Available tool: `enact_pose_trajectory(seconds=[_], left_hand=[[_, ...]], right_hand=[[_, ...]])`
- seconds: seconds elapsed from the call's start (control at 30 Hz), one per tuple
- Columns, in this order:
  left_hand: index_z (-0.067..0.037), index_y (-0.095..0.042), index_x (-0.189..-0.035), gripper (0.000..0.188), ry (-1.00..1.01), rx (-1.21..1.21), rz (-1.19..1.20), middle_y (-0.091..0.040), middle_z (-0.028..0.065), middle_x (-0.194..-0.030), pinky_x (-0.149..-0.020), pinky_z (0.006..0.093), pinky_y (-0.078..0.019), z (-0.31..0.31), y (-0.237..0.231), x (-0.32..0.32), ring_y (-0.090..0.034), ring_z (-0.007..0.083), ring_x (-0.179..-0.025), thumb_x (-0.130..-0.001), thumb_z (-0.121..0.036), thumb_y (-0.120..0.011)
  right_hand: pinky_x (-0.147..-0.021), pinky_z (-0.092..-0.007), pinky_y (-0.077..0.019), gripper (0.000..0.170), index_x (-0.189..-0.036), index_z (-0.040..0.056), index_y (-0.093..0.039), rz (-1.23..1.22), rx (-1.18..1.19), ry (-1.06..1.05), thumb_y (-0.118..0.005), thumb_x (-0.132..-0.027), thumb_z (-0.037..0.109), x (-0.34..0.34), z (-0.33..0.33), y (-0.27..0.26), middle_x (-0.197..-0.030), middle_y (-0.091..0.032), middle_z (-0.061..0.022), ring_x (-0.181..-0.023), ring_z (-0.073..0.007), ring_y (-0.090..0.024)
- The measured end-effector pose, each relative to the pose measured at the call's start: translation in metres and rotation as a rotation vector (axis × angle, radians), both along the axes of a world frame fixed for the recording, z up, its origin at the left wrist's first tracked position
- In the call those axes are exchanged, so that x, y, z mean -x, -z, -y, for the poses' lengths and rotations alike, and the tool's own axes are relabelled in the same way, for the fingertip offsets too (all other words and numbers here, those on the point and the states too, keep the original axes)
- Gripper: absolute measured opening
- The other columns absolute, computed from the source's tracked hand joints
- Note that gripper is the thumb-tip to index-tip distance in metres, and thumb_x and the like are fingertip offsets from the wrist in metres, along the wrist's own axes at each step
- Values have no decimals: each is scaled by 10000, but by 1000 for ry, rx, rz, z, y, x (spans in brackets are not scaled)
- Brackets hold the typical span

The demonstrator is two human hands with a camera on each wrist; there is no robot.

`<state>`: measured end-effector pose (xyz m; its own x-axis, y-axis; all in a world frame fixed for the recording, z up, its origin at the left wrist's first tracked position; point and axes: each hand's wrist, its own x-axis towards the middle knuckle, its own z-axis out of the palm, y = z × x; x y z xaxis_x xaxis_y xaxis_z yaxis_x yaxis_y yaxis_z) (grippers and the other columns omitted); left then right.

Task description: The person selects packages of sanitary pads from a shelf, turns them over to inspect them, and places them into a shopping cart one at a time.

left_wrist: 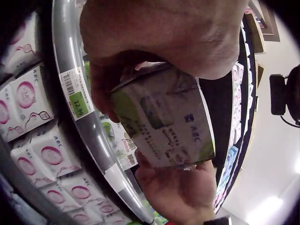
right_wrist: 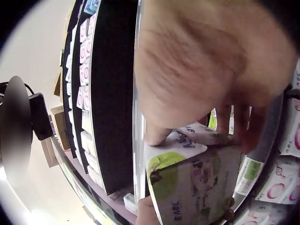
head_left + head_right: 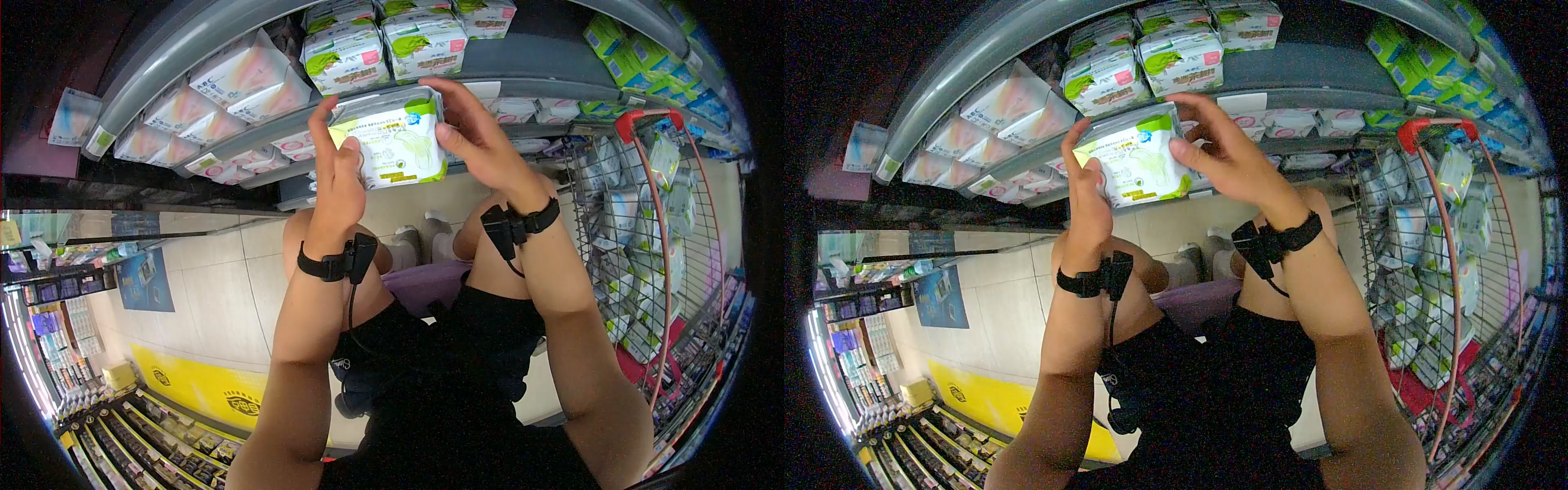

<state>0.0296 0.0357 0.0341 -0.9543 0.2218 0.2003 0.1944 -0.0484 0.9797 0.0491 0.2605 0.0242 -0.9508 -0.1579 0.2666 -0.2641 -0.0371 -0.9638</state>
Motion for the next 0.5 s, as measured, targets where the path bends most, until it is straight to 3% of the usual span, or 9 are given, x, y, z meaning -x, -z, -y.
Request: enact_pose_trajectory(seconds=[0.17,0.27,0.4,0.5], left_hand=[[-53,-295,-1523,654,21,-153,-62,-500,182,-1379,-1098,364,-342,1,5,3,-486,259,-1259,-968,-273,-562],[-36,-316,-1519,736,77,-224,-111,-525,167,-1367,-1107,377,-341,1,-6,2,-499,265,-1270,-922,-276,-673],[-12,-361,-1505,823,138,-218,-152,-551,150,-1371,-1108,392,-346,3,-7,0,-504,263,-1292,-846,-242,-797],[-19,-405,-1492,814,95,-10,-288,-546,138,-1401,-1100,403,-356,5,6,9,-494,244,-1310,-830,-249,-819]], right_hand=[[-1059,-337,-426,755,-1476,38,-418,51,130,-90,-810,-875,275,-7,4,-1,-1326,-572,-97,-1238,-205,-527],[-1128,-352,-371,875,-1473,-2,-398,36,7,-153,-883,-777,212,-10,2,-16,-1358,-570,-97,-1320,-202,-484],[-1140,-356,-359,896,-1469,20,-408,40,41,-84,-885,-720,137,-11,5,-16,-1373,-557,-91,-1312,-188,-489],[-1144,-359,-356,865,-1453,26,-423,-70,-32,1,-830,-691,68,-9,1,-14,-1381,-548,-91,-1315,-190,-488]])
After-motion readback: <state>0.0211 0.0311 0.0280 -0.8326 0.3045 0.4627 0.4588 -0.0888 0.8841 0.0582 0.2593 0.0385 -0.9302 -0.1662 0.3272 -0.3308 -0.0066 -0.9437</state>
